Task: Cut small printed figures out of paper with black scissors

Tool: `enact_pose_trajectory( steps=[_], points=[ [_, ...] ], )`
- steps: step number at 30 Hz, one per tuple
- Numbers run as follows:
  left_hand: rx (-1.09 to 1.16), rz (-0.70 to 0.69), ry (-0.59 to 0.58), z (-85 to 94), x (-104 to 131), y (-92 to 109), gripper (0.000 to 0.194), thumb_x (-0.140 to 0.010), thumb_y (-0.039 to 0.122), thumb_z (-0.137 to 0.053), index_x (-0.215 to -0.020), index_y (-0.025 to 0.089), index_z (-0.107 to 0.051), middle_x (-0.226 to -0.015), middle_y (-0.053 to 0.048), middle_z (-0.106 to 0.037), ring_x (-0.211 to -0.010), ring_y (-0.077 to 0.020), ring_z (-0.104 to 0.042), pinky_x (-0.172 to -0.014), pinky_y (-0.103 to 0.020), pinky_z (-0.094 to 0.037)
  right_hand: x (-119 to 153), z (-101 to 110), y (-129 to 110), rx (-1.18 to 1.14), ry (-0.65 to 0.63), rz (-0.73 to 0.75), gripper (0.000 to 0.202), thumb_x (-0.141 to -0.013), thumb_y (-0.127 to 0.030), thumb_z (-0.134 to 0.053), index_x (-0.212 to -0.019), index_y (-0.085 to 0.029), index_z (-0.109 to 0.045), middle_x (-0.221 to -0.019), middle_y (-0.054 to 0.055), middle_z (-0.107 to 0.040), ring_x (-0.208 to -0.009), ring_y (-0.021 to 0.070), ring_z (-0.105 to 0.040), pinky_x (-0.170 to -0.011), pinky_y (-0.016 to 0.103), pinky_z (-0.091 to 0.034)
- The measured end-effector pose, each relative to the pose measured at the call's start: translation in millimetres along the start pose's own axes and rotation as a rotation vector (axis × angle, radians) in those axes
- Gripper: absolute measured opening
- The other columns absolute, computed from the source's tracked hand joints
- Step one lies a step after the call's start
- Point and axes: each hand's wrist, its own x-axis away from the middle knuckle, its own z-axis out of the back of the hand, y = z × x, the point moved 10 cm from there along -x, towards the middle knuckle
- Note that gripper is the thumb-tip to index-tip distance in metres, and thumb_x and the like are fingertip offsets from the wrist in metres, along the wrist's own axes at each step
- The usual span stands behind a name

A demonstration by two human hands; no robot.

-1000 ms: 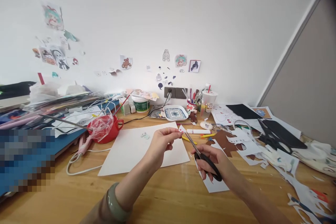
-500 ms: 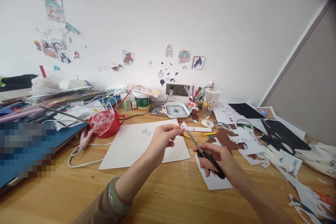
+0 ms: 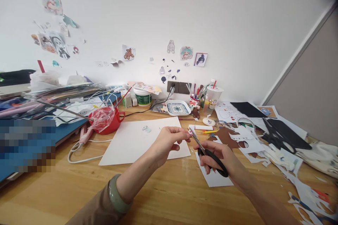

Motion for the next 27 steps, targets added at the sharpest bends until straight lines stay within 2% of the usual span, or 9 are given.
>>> enact_pose_trajectory(
  steps=[8,27],
  points=[
    [0.013,0.015,-0.032,-3.9,1.3,-1.8,0.017,-0.056,0.030,-0.068,-0.063,0.015,-0.064,-0.062,-0.002,-0.056,-0.058,-0.0088,-0.039,-0.046,-0.019,-0.023,4.3,-6.6,-6.8,-0.019,-0.051,0.001,0.033,-0.069,-0.032,-0.059,-0.094,-0.012,-0.052,-0.063,0.000,-0.054,-0.049,0.0094,-0.048,-0.047,0.024,-0.036],
    [0.025,0.018,-0.055,-6.1,1.7,-2.1,0.017,-0.057,0.029,-0.067,-0.065,0.014,-0.063,-0.064,-0.001,-0.056,-0.061,-0.0083,-0.043,-0.047,-0.018,-0.025,1.5,-0.9,0.5,0.044,-0.014,-0.033,0.038,-0.070,-0.028,-0.058,-0.104,-0.011,-0.056,-0.061,-0.001,-0.050,-0.050,0.0086,-0.043,-0.040,0.020,-0.028]
  ],
)
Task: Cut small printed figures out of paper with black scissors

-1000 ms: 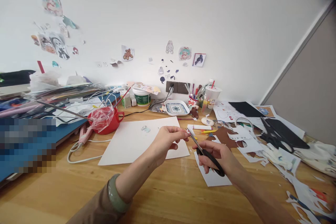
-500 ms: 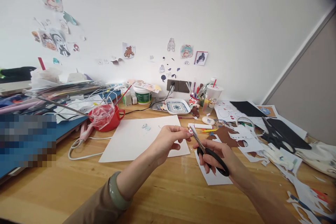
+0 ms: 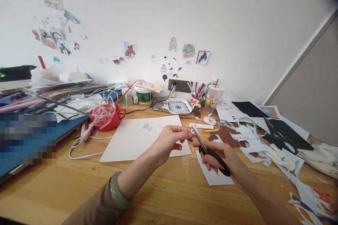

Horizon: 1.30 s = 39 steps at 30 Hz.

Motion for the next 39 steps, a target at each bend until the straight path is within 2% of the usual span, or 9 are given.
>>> enact_pose_trajectory(
  steps=[14,21,27,34,39],
  points=[
    [0.035,-0.009,-0.022,-2.8,0.6,2.1,0.017,-0.057,0.028,-0.068,-0.066,0.014,-0.063,-0.064,-0.001,-0.056,-0.060,-0.0077,-0.046,-0.045,-0.017,-0.027,2.3,-3.8,-3.3,-0.076,-0.025,0.046,0.038,-0.072,-0.030,-0.056,-0.103,-0.009,-0.053,-0.062,0.000,-0.047,-0.050,0.0089,-0.040,-0.039,0.020,-0.022],
    [0.114,-0.001,-0.094,-12.6,-0.8,0.4,0.019,-0.057,0.028,-0.069,-0.067,0.014,-0.062,-0.064,0.000,-0.054,-0.060,-0.0081,-0.046,-0.048,-0.018,-0.038,5.7,-5.5,-9.2,-0.125,-0.072,0.074,0.039,-0.072,-0.032,-0.056,-0.103,-0.008,-0.051,-0.062,0.000,-0.046,-0.050,0.0093,-0.042,-0.040,0.020,-0.023],
    [0.119,-0.007,-0.081,-11.9,1.2,1.2,0.017,-0.058,0.027,-0.069,-0.067,0.014,-0.062,-0.063,0.000,-0.054,-0.060,-0.0085,-0.048,-0.048,-0.017,-0.041,4.0,-4.5,-7.2,-0.117,-0.024,0.052,0.042,-0.070,-0.034,-0.056,-0.101,-0.007,-0.053,-0.059,-0.001,-0.045,-0.047,0.0078,-0.041,-0.039,0.018,-0.024],
    [0.096,-0.041,-0.084,-12.0,2.6,7.1,0.014,-0.060,0.025,-0.067,-0.067,0.014,-0.062,-0.066,-0.001,-0.055,-0.062,-0.0088,-0.049,-0.049,-0.018,-0.043,5.3,-2.7,-6.2,-0.110,-0.012,0.046,0.039,-0.068,-0.033,-0.058,-0.100,-0.009,-0.054,-0.058,-0.002,-0.045,-0.046,0.0074,-0.040,-0.037,0.018,-0.023],
    [0.095,-0.054,-0.087,-12.4,3.3,10.9,0.013,-0.060,0.024,-0.067,-0.065,0.013,-0.061,-0.067,-0.002,-0.057,-0.062,-0.0091,-0.051,-0.050,-0.018,-0.044,6.5,-4.3,-8.6,-0.136,-0.036,0.067,0.042,-0.067,-0.038,-0.060,-0.097,-0.010,-0.056,-0.059,-0.001,-0.045,-0.045,0.0079,-0.041,-0.036,0.018,-0.022]
  ],
)
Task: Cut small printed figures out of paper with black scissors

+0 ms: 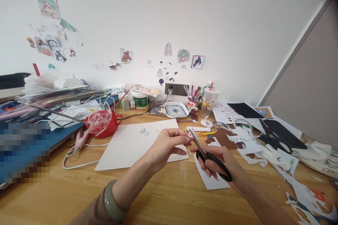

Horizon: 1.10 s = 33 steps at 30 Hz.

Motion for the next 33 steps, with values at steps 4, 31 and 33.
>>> enact_pose_trajectory(
  steps=[4,31,33],
  points=[
    [0.000,-0.007,0.005,0.5,0.5,2.2,0.015,-0.058,0.024,-0.069,-0.065,0.012,-0.062,-0.068,-0.003,-0.058,-0.062,-0.0094,-0.052,-0.051,-0.019,-0.044,-0.6,0.5,1.9,-0.019,-0.011,-0.004,0.043,-0.066,-0.040,-0.063,-0.097,-0.011,-0.057,-0.059,-0.001,-0.046,-0.044,0.0080,-0.041,-0.035,0.018,-0.022],
    [-0.091,-0.006,-0.026,1.3,-1.3,7.1,0.007,-0.058,0.018,-0.067,-0.061,0.012,-0.063,-0.059,-0.002,-0.057,-0.059,-0.0100,-0.051,-0.050,-0.021,-0.046,2.4,5.7,-0.9,0.069,-0.019,-0.020,0.029,-0.067,-0.021,-0.060,-0.095,-0.013,-0.062,-0.055,-0.003,-0.046,-0.045,0.0073,-0.040,-0.040,0.020,-0.030],
    [-0.085,-0.008,-0.021,1.6,-1.2,7.3,0.009,-0.058,0.020,-0.067,-0.061,0.012,-0.063,-0.060,-0.002,-0.057,-0.060,-0.0102,-0.051,-0.050,-0.020,-0.045,2.4,6.7,-0.5,0.058,-0.012,-0.022,0.030,-0.067,-0.022,-0.060,-0.095,-0.014,-0.062,-0.055,-0.003,-0.046,-0.045,0.0072,-0.040,-0.038,0.019,-0.029]
  ],
)
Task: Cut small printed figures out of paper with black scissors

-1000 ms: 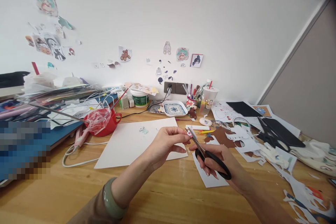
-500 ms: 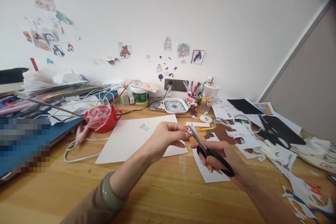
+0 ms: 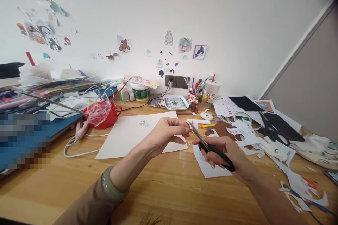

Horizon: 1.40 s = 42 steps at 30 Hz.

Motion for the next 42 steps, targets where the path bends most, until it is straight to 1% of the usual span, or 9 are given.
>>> enact_pose_trajectory(
  steps=[6,11,16,20,24,30,42],
  points=[
    [0.001,0.000,0.009,0.2,1.2,-0.5,0.014,-0.060,0.025,-0.067,-0.064,0.013,-0.063,-0.062,-0.002,-0.056,-0.062,-0.0105,-0.051,-0.047,-0.019,-0.045,-1.0,2.0,0.4,0.010,0.019,0.030,0.031,-0.069,-0.023,-0.061,-0.098,-0.014,-0.061,-0.057,-0.003,-0.046,-0.046,0.0073,-0.039,-0.042,0.021,-0.032],
    [0.035,0.014,0.012,-1.5,1.7,-4.8,0.013,-0.060,0.023,-0.067,-0.067,0.012,-0.063,-0.065,-0.002,-0.057,-0.062,-0.0101,-0.051,-0.048,-0.019,-0.046,-1.2,1.9,-3.2,0.030,0.052,0.050,0.030,-0.069,-0.021,-0.062,-0.098,-0.015,-0.062,-0.057,-0.003,-0.043,-0.049,0.0079,-0.036,-0.044,0.022,-0.031],
    [0.058,0.023,0.016,-3.7,1.6,-7.7,0.014,-0.057,0.020,-0.069,-0.065,0.013,-0.061,-0.067,-0.002,-0.057,-0.062,-0.0103,-0.051,-0.048,-0.019,-0.046,0.2,2.1,-4.5,0.027,0.080,0.058,0.031,-0.067,-0.025,-0.065,-0.096,-0.016,-0.063,-0.058,-0.003,-0.041,-0.051,0.0094,-0.035,-0.045,0.022,-0.031],
    [0.057,0.033,0.012,-4.9,2.1,-8.3,0.015,-0.055,0.020,-0.070,-0.065,0.013,-0.061,-0.066,-0.001,-0.057,-0.062,-0.0104,-0.052,-0.048,-0.019,-0.046,0.1,2.6,-1.3,0.031,0.076,0.054,0.031,-0.068,-0.025,-0.065,-0.097,-0.017,-0.063,-0.060,-0.003,-0.042,-0.054,0.0098,-0.035,-0.046,0.022,-0.032],
    [0.066,0.021,0.013,-4.3,2.6,-6.7,0.015,-0.057,0.023,-0.070,-0.064,0.013,-0.062,-0.065,-0.001,-0.057,-0.060,-0.0094,-0.051,-0.047,-0.020,-0.046,-0.7,2.1,0.4,0.029,0.063,0.059,0.030,-0.069,-0.025,-0.065,-0.098,-0.019,-0.063,-0.061,-0.003,-0.042,-0.055,0.0096,-0.036,-0.047,0.022,-0.031],
    [0.072,0.029,0.026,-2.6,2.0,-7.6,0.013,-0.059,0.023,-0.069,-0.065,0.013,-0.063,-0.064,-0.001,-0.057,-0.061,-0.0095,-0.052,-0.047,-0.019,-0.046,-1.9,2.3,3.8,0.023,0.058,0.045,0.032,-0.069,-0.026,-0.065,-0.100,-0.021,-0.062,-0.061,-0.003,-0.041,-0.055,0.0094,-0.035,-0.047,0.021,-0.030],
    [0.064,0.022,0.015,-2.8,1.7,-7.6,0.011,-0.061,0.021,-0.067,-0.065,0.012,-0.063,-0.065,-0.002,-0.057,-0.062,-0.0092,-0.052,-0.046,-0.017,-0.046,-2.7,3.8,5.0,0.026,0.042,0.034,0.034,-0.067,-0.026,-0.067,-0.100,-0.020,-0.063,-0.060,-0.004,-0.040,-0.052,0.0081,-0.034,-0.045,0.021,-0.031]
  ],
)
